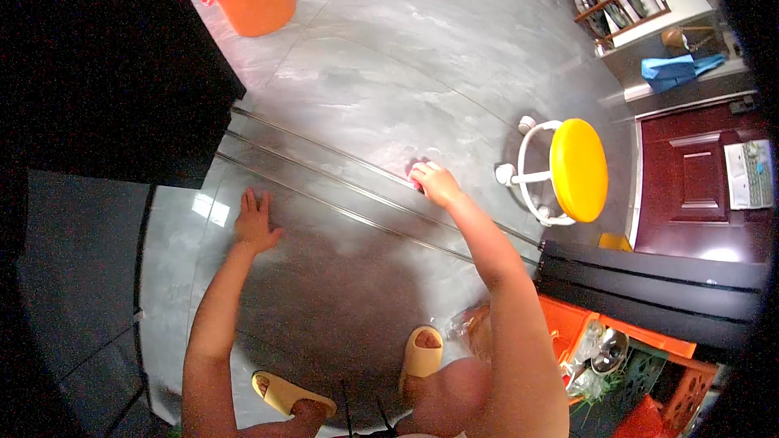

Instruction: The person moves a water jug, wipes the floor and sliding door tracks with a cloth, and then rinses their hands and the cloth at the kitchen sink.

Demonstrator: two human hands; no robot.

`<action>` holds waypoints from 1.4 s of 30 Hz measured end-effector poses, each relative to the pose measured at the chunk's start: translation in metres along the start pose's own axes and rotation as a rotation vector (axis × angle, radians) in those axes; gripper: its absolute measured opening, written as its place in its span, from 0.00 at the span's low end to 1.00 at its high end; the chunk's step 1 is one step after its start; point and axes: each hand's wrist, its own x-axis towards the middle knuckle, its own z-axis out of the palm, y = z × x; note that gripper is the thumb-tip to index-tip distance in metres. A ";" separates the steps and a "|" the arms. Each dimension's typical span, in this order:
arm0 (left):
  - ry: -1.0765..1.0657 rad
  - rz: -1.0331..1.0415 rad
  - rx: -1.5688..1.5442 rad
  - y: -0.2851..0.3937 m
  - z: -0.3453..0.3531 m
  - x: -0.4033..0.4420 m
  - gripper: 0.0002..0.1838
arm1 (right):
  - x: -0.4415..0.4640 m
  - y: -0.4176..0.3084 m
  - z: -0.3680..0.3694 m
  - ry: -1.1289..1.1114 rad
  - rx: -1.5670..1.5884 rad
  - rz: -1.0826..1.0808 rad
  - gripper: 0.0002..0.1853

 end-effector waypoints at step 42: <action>0.661 0.293 -0.653 0.068 0.035 -0.029 0.15 | -0.068 0.028 0.026 0.496 0.123 1.125 0.08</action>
